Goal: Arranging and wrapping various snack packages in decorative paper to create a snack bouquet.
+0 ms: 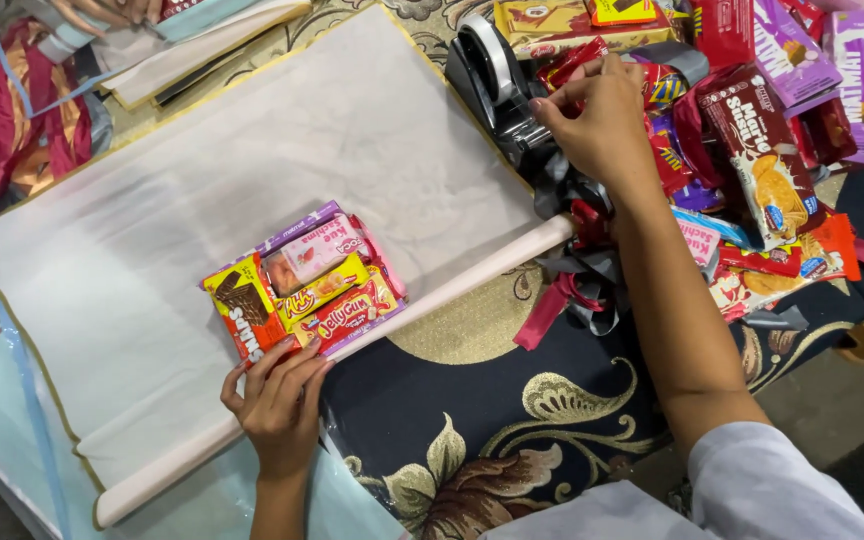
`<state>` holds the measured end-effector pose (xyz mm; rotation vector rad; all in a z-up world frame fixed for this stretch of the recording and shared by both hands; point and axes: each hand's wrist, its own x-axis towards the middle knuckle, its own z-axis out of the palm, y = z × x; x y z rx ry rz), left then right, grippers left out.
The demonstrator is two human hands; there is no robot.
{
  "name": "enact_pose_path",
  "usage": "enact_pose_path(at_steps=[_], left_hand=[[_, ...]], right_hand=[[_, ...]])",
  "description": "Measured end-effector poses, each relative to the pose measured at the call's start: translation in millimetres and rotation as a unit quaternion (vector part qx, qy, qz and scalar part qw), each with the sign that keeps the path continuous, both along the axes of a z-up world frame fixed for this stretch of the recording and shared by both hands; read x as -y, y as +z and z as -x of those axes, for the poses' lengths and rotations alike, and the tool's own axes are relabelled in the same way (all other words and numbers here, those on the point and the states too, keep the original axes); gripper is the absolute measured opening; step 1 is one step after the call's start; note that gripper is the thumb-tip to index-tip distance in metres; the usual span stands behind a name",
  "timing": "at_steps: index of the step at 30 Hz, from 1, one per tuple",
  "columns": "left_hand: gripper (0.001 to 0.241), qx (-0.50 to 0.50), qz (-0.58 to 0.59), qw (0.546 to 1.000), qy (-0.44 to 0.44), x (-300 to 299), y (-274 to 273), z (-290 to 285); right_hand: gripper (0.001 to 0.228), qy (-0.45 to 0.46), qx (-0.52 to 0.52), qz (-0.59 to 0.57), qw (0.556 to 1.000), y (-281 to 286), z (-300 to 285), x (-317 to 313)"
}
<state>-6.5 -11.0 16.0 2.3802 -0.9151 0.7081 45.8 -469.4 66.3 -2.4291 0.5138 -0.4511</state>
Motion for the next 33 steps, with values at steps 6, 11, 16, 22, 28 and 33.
enact_pose_path(at_steps=[6,11,16,22,28,33], left_hand=[[0.011,0.009,-0.008,1.0,0.003,0.8,0.6,-0.1],[0.012,0.011,-0.008,1.0,0.005,-0.4,-2.4,-0.1],[0.01,0.005,-0.005,1.0,0.0,1.6,0.4,-0.3],[0.009,0.012,-0.002,1.0,0.001,1.0,0.4,-1.1],[0.011,0.011,-0.012,1.0,0.002,-1.9,-4.0,-0.7],[0.017,0.028,-0.024,0.999,0.0,-0.8,-1.2,-1.7]], right_hand=[[0.023,0.056,-0.117,-0.031,0.991,40.8,24.1,-0.6],[0.02,0.094,-0.187,-0.005,0.978,34.1,24.8,13.7],[0.041,0.115,-0.198,-0.022,0.973,24.2,22.2,10.7],[0.043,0.071,-0.172,-0.01,0.982,19.4,19.9,3.9],[0.029,0.082,-0.151,0.011,0.985,14.8,21.7,9.8],[0.052,0.114,-0.123,0.047,0.985,42.4,35.1,-3.3]])
